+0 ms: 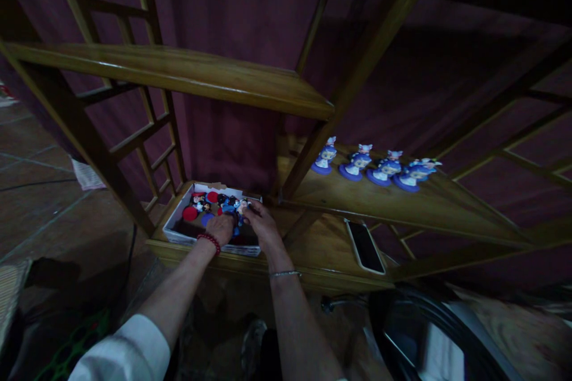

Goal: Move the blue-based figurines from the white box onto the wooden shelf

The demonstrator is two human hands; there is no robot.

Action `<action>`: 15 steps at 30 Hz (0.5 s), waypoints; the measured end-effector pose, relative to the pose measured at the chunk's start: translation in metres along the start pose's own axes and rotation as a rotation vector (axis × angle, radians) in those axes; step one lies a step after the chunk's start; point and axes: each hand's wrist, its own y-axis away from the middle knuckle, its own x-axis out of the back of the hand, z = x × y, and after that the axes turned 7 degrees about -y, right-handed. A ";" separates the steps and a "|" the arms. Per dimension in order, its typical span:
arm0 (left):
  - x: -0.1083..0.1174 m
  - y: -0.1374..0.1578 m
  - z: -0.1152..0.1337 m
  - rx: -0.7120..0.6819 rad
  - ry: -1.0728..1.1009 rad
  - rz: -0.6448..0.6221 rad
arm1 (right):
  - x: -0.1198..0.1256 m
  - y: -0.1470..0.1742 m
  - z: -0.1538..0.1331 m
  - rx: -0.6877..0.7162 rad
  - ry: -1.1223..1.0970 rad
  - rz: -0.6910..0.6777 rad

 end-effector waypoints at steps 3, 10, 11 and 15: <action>-0.001 -0.001 0.002 0.030 -0.003 0.024 | -0.001 0.002 -0.002 -0.007 -0.028 -0.003; -0.003 -0.002 0.005 0.073 -0.035 0.042 | -0.004 0.005 -0.007 -0.026 -0.034 0.011; -0.003 -0.002 0.006 0.076 -0.039 0.042 | -0.004 0.005 -0.008 -0.027 -0.029 0.011; -0.004 -0.003 0.007 0.076 -0.032 0.056 | -0.005 0.006 -0.008 -0.026 -0.021 0.012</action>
